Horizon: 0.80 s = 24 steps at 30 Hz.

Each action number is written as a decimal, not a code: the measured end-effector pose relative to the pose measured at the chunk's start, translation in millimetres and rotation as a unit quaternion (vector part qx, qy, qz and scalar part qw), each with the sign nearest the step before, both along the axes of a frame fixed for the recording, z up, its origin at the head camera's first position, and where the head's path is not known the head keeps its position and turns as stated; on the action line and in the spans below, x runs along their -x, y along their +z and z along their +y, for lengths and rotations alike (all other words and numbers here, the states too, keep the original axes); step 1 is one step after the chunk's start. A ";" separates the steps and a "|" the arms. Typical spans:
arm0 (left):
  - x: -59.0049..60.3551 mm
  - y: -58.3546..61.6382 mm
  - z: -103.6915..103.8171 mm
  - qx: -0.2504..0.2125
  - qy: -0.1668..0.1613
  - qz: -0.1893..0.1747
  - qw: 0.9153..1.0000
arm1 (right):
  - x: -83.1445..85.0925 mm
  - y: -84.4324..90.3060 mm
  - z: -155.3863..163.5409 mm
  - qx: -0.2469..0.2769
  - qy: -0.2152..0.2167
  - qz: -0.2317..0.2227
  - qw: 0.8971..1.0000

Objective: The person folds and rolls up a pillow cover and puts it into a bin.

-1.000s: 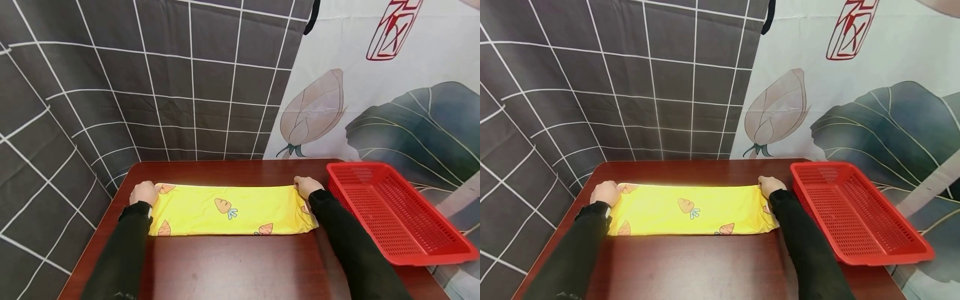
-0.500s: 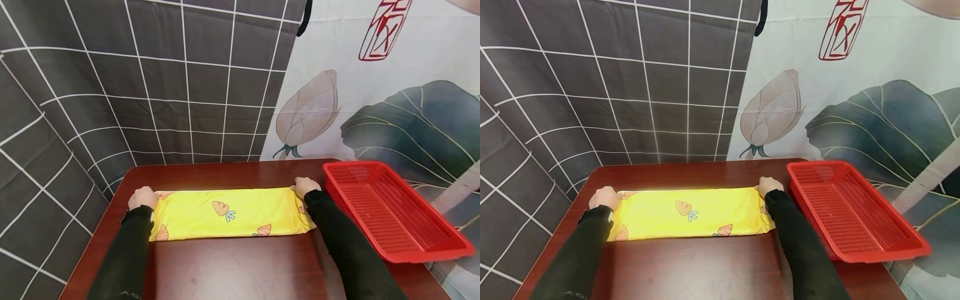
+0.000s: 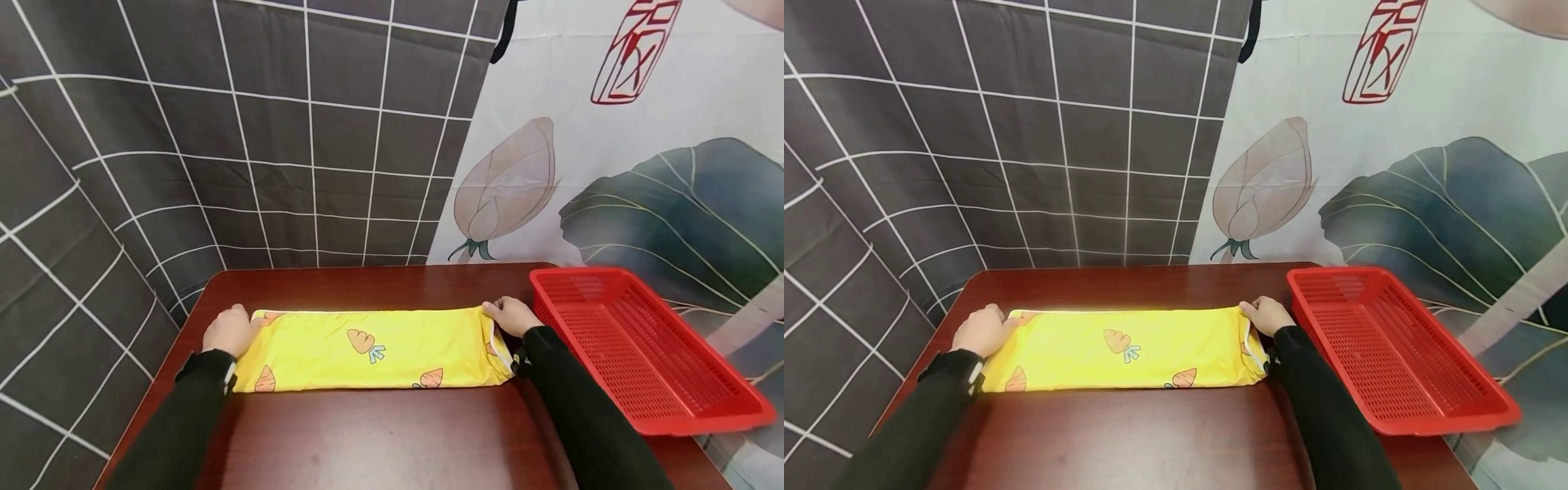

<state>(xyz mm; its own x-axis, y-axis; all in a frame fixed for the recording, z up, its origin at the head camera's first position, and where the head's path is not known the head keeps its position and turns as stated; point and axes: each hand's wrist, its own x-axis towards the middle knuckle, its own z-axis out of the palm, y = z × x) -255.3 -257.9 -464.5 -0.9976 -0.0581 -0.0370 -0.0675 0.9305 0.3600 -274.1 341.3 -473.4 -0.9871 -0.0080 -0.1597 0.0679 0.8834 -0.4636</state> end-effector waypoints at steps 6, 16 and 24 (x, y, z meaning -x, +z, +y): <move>-56.5 5.0 -5.2 -0.042 -0.045 -0.008 0.998 | -41.3 -1.3 0.4 0.069 -0.019 0.027 0.997; -132.3 -0.9 -17.9 -0.060 0.000 -0.063 0.996 | -107.8 -2.6 3.8 0.152 -0.028 -0.009 0.988; -158.3 -18.5 -14.0 -0.071 0.025 -0.093 0.993 | -130.8 -15.2 3.3 0.101 0.008 0.023 0.995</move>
